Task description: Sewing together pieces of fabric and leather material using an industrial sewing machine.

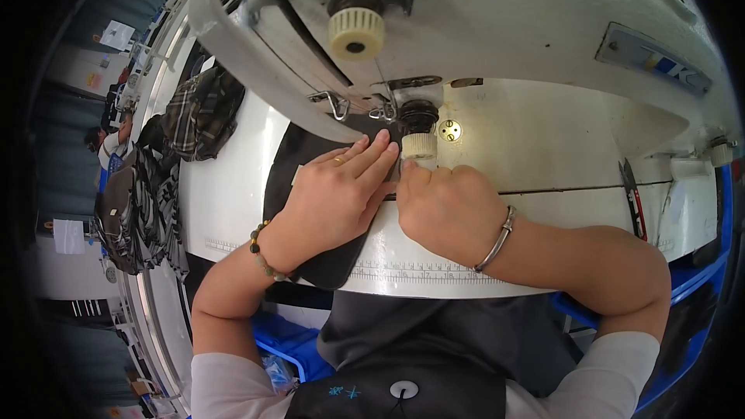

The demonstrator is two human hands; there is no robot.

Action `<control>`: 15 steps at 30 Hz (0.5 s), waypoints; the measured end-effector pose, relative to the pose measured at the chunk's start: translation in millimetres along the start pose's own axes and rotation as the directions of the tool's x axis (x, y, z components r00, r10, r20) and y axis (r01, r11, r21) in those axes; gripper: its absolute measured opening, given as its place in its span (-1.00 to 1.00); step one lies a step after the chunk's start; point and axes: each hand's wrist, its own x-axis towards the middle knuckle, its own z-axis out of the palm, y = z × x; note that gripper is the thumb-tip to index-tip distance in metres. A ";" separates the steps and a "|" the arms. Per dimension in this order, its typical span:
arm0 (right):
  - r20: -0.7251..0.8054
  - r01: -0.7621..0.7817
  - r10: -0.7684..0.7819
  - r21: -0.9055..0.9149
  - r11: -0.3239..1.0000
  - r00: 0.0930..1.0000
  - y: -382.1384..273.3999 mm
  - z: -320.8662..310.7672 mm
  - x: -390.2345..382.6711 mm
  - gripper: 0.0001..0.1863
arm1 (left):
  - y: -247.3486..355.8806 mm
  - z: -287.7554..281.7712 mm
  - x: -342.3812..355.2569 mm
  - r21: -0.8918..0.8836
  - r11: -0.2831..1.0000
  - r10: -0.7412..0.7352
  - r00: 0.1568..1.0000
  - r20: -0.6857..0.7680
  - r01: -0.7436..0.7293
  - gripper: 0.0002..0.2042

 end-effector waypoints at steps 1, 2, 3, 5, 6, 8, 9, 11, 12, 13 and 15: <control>0.007 0.013 -0.013 -0.022 1.000 1.000 -1.4 -0.8 -1.2 -0.65 | 4.5 -1.7 -3.2 0.028 1.000 -0.011 0.999 0.039 0.010 -0.54; 0.016 0.026 -0.026 -0.044 0.999 1.000 -2.3 -1.3 -2.0 -0.65 | 9.4 -3.7 -6.7 0.028 1.000 -0.008 0.999 0.040 0.007 -0.54; 0.017 0.023 -0.023 -0.044 0.999 1.000 -2.9 -1.7 -2.4 -0.65 | 14.4 -5.7 -10.7 0.020 0.999 -0.031 0.997 0.069 0.030 -0.53; -0.004 0.002 -0.002 0.008 1.000 1.000 -4.2 -4.7 -4.1 -0.65 | 23.7 -7.7 -20.3 0.002 0.999 -0.051 0.990 0.132 0.052 -0.44; 0.003 -0.005 0.005 0.008 1.000 1.000 -4.2 -5.9 -4.3 -0.65 | 29.1 -10.5 -26.1 -0.006 0.999 -0.045 0.990 0.134 0.046 -0.44; 0.028 0.027 -0.028 0.026 0.999 0.999 -2.4 -6.4 -2.0 -0.64 | 41.4 -22.9 -37.8 -0.056 0.996 -0.063 0.979 0.191 0.075 -0.30; 0.036 0.020 -0.021 0.031 0.999 0.999 -2.1 -5.7 -1.5 -0.64 | 45.9 -28.2 -44.8 -0.072 0.994 -0.059 0.972 0.228 0.077 -0.17; 0.028 0.027 -0.027 0.001 1.000 0.999 -1.8 -2.2 -1.4 -0.66 | 56.0 -37.0 -54.4 -0.092 0.992 -0.055 0.965 0.256 0.081 -0.15; 0.040 0.022 -0.022 0.009 1.000 0.999 0.1 -0.5 -2.0 -0.66 | 60.4 -38.5 -59.0 -0.101 0.991 -0.055 0.960 0.275 0.085 -0.13; 0.050 0.024 -0.023 -0.014 1.000 0.998 1.5 -1.6 -1.9 -0.70 | 64.7 -39.8 -64.4 -0.069 0.994 -0.057 0.960 0.276 0.079 -0.19; 0.069 0.023 -0.020 -0.033 0.999 0.997 -1.1 -9.5 -3.7 -0.74 | 63.7 -34.2 -80.3 -0.003 1.000 0.004 0.974 0.228 -0.004 -0.29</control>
